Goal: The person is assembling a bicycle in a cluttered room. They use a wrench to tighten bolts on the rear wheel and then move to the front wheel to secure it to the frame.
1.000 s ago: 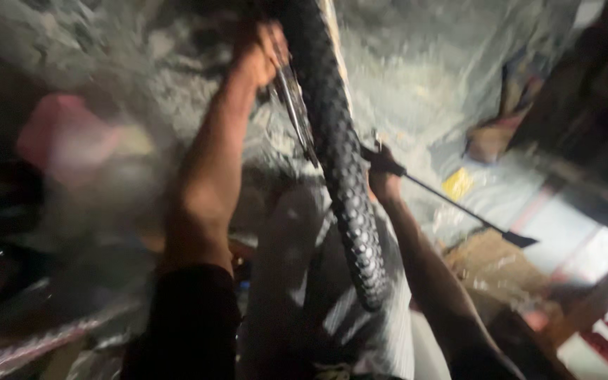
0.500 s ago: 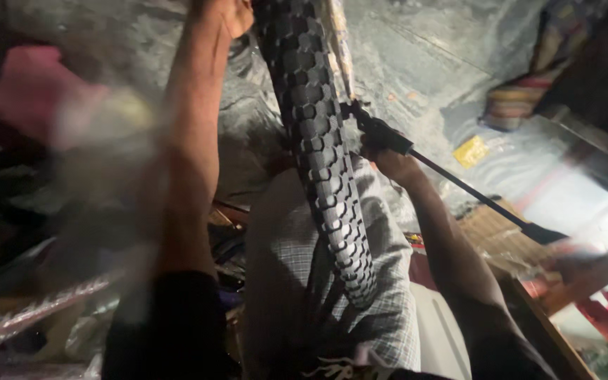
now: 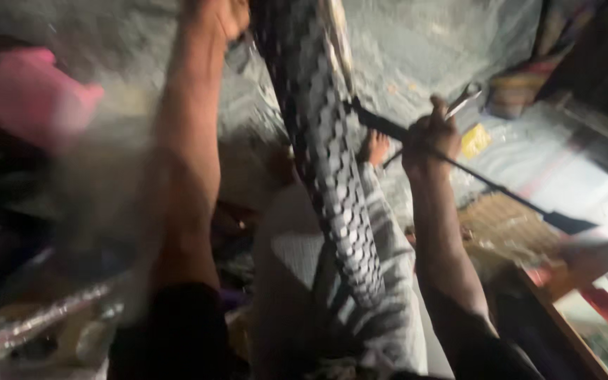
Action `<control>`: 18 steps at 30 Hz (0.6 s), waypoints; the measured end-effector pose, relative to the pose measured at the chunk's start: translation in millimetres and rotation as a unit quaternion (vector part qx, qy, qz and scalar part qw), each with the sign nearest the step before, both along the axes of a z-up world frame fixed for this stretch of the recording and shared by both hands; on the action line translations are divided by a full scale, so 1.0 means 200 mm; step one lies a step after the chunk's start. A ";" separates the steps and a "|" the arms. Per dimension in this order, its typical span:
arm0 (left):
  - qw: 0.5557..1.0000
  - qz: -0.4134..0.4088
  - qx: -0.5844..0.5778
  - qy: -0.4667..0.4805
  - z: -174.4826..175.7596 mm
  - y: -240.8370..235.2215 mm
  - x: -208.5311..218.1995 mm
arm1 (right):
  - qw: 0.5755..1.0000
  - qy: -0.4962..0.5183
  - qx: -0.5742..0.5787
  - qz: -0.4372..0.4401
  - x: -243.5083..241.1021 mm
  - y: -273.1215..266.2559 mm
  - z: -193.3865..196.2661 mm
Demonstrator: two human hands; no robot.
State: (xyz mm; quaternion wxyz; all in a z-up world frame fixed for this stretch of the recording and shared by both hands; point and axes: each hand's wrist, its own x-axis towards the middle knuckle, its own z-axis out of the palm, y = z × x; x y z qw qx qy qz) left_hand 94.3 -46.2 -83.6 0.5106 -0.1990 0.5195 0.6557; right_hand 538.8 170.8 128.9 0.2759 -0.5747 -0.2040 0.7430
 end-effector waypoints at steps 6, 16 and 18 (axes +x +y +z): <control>1.000 -0.006 0.000 -0.012 -0.01 -0.02 0.04 | 0.994 0.021 -0.103 0.015 -0.11 -0.07 0.23; 0.999 -0.009 -0.009 -0.029 -0.03 -0.10 0.15 | 0.993 -0.048 -0.096 0.041 0.07 -0.03 0.22; 1.000 -0.009 -0.001 -0.009 0.00 -0.02 0.01 | 0.989 -0.050 -0.139 0.019 -0.02 0.03 0.23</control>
